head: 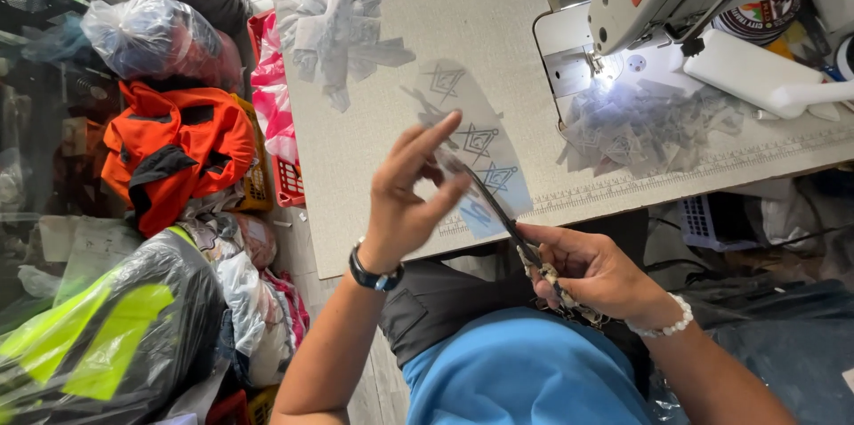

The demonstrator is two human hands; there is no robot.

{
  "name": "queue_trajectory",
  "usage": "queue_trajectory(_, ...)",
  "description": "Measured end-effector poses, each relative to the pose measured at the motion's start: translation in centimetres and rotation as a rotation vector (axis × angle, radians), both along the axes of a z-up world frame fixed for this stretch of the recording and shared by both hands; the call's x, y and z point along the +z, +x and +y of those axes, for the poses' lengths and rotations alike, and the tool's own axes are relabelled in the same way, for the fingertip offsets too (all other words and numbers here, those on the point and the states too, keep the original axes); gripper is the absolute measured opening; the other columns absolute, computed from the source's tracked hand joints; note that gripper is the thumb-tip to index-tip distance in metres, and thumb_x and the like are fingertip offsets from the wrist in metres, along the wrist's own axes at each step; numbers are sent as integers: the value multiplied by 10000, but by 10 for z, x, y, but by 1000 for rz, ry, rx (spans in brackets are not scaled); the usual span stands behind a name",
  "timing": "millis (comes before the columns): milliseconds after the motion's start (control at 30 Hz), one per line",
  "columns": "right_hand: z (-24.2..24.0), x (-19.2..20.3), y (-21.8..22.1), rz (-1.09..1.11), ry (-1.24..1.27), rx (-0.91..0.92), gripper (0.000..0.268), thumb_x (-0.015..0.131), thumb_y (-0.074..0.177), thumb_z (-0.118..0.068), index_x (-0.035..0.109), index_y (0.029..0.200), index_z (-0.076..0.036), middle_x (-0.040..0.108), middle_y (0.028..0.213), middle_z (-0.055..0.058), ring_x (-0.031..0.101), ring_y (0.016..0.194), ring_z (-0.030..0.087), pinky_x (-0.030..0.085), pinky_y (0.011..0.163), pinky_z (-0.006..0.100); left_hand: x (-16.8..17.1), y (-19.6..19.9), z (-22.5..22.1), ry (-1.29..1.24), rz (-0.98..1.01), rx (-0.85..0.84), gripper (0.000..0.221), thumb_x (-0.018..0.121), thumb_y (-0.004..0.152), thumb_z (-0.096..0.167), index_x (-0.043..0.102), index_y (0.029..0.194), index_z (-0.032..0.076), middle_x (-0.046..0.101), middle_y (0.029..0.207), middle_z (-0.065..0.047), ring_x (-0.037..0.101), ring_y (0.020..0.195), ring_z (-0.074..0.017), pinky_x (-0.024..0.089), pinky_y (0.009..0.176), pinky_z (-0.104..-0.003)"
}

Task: Cutting out white templates with scissors and then packaging a blue garment into a plastic bag.

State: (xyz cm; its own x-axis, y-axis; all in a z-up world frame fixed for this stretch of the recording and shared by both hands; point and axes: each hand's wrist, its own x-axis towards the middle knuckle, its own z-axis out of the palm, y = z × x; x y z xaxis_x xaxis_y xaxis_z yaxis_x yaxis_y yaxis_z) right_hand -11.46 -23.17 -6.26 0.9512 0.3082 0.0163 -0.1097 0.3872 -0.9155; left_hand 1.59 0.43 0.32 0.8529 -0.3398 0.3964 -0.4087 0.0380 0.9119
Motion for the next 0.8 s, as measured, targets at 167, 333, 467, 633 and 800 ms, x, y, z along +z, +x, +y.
queue_trajectory(167,3,-6,2,4,30,-9,784,868,750,-7,518,1448,63,728,746,212,763,622,211,576,460,234,9,8,-1,38,-61,75,474,757,920,27,664,1373,133,720,1150,-93,555,777,-51,556,593,-193)
queue_trajectory(333,8,-9,9,-32,76,-13,837,875,773,-93,466,1486,64,719,802,220,726,674,197,591,508,286,-7,-5,-13,-18,52,129,543,790,901,20,634,1406,143,668,1112,3,512,836,-31,603,674,-188)
queue_trajectory(467,11,-15,7,-30,101,-16,833,860,782,-79,452,1494,68,708,794,218,722,691,195,575,529,269,-9,-10,-15,-34,43,157,506,788,919,45,642,1396,134,654,1094,14,500,847,-22,606,673,-185)
queue_trajectory(633,23,-11,7,-83,183,-124,797,819,822,-80,428,1498,80,684,767,254,735,628,257,586,508,290,-10,-22,-31,-192,95,202,437,799,892,1,684,1310,59,713,1054,-42,587,776,-30,642,648,-235)
queue_trajectory(800,27,-21,5,-98,188,-149,767,801,844,-82,435,1504,55,689,786,257,732,635,255,587,539,294,-28,-30,-43,-273,105,251,405,770,900,-30,679,1293,5,730,1018,-72,658,724,-49,641,622,-237)
